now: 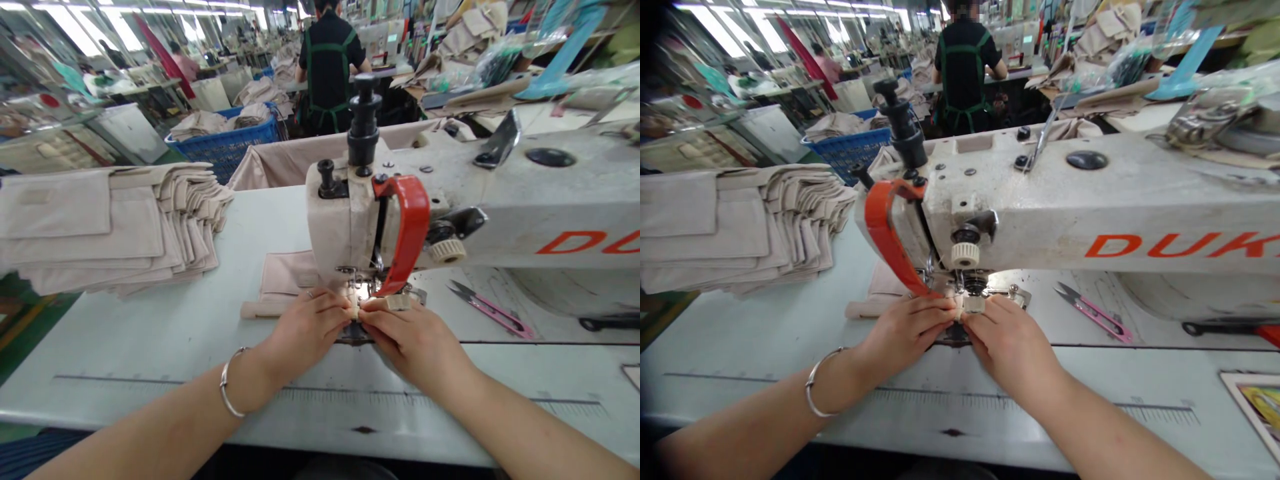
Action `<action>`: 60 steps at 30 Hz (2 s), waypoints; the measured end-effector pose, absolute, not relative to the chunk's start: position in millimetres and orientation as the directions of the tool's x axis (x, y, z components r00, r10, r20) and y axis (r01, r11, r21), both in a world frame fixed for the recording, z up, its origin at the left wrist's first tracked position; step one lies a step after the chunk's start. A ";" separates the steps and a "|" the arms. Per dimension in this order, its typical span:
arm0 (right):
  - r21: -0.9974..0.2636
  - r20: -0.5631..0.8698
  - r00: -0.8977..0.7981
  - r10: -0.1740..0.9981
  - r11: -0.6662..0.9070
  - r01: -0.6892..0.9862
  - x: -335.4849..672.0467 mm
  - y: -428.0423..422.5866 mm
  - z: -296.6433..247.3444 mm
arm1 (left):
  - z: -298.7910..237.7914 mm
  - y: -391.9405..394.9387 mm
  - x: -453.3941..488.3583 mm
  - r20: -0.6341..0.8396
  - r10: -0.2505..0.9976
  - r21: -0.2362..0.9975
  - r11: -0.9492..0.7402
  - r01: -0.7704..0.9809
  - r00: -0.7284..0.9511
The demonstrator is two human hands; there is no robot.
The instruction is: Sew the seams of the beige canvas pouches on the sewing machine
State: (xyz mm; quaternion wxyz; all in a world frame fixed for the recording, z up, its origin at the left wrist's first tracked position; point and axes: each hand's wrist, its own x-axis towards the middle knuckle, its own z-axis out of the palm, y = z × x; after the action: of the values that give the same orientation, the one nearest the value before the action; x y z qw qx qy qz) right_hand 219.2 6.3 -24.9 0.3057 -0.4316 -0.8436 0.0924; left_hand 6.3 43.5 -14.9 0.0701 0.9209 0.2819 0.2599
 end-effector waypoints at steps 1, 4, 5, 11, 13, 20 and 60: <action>-0.416 0.437 -0.440 0.785 0.610 0.674 219.1 6.5 -25.2 | -13.5 45.0 6.5 0.427 0.546 0.262 -0.838 0.479 0.721; -0.395 0.449 -0.436 0.780 0.611 0.686 218.2 9.0 -24.6 | -10.3 50.9 8.0 0.410 0.536 0.243 -0.844 0.478 0.738; -0.382 0.454 -0.433 0.779 0.609 0.695 217.8 10.3 -24.2 | -10.1 53.4 8.5 0.420 0.535 0.247 -0.845 0.475 0.733; -0.296 0.445 -0.430 0.785 0.583 0.757 216.5 18.1 -23.2 | -15.3 68.7 10.6 0.426 0.595 0.303 -0.804 0.512 0.681; -0.280 0.448 -0.433 0.782 0.583 0.763 216.7 19.2 -23.1 | -16.9 72.3 10.7 0.412 0.617 0.316 -0.787 0.531 0.670; -0.273 0.443 -0.423 0.790 0.568 0.776 215.2 20.5 -23.1 | -18.0 75.5 12.1 0.432 0.637 0.305 -0.770 0.560 0.639; -0.397 0.448 -0.360 0.818 0.542 0.741 210.0 15.5 -32.4 | -9.2 54.1 -24.7 0.140 0.735 0.309 -0.669 0.675 0.664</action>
State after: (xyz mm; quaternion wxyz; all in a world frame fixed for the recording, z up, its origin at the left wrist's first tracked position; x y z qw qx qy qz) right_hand 210.0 15.5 -32.4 0.3090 -0.4741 -0.8221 0.0631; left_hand -24.7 54.1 -9.2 0.1162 0.9047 0.3896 0.1272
